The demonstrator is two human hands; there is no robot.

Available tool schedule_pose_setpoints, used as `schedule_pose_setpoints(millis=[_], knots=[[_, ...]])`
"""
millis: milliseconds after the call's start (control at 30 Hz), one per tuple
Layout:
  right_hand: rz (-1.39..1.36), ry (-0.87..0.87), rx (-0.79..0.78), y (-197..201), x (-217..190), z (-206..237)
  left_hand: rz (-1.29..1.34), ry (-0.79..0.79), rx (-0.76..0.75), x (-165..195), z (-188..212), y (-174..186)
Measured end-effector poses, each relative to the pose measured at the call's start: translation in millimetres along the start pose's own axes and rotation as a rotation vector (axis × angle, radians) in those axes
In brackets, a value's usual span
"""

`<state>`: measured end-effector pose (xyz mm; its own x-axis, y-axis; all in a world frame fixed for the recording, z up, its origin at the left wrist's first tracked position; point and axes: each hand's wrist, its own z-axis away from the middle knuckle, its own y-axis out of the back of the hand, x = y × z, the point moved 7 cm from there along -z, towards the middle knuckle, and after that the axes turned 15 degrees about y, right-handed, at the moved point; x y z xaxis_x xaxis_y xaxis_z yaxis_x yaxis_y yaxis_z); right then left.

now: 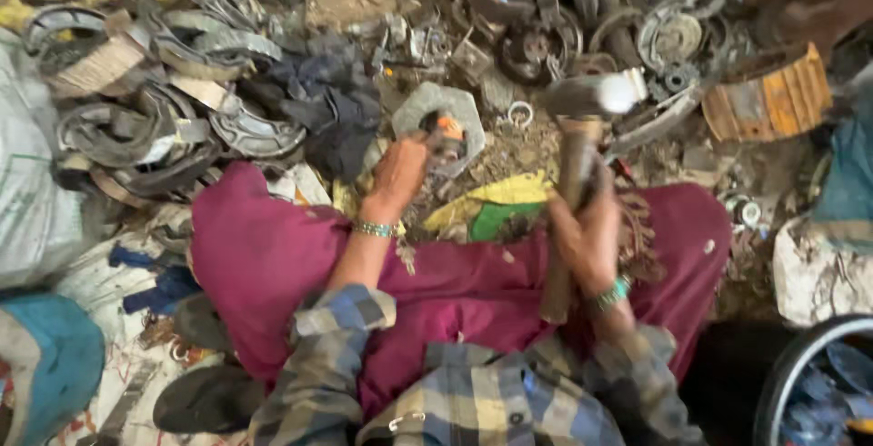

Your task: The person sits on the floor surrounded by scrap metal and uses a hammer to strike a small orange mechanical component placed on a metal block. They repeatedly adjust the component and strike it to separate or reshape parts.

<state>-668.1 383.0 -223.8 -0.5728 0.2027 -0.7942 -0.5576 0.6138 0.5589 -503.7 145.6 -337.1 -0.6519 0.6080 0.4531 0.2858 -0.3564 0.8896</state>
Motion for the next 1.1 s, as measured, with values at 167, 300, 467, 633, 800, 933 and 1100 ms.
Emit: schedule_pose_setpoints(millis=[167,300,467,633,800,933,1100], knots=[[-0.243,0.151,0.145,37,-66,-5,0.036,-0.106,0.026,18,2,4],[-0.081,0.143,0.04,-2,-46,10,0.055,-0.102,0.047,9,0,-8],[0.078,-0.124,-0.391,-93,35,33,0.252,0.145,-0.198,-16,-8,-31],[0.048,-0.102,-0.304,-72,21,33,0.097,0.019,-0.024,-4,2,-3],[0.069,0.236,0.002,-13,-54,17,0.195,0.064,-0.064,1,0,14],[0.151,0.054,-0.062,-34,-40,19,0.221,0.048,-0.046,3,-4,19],[0.062,-0.093,-0.298,-89,21,29,0.152,0.067,-0.036,-9,-2,14]])
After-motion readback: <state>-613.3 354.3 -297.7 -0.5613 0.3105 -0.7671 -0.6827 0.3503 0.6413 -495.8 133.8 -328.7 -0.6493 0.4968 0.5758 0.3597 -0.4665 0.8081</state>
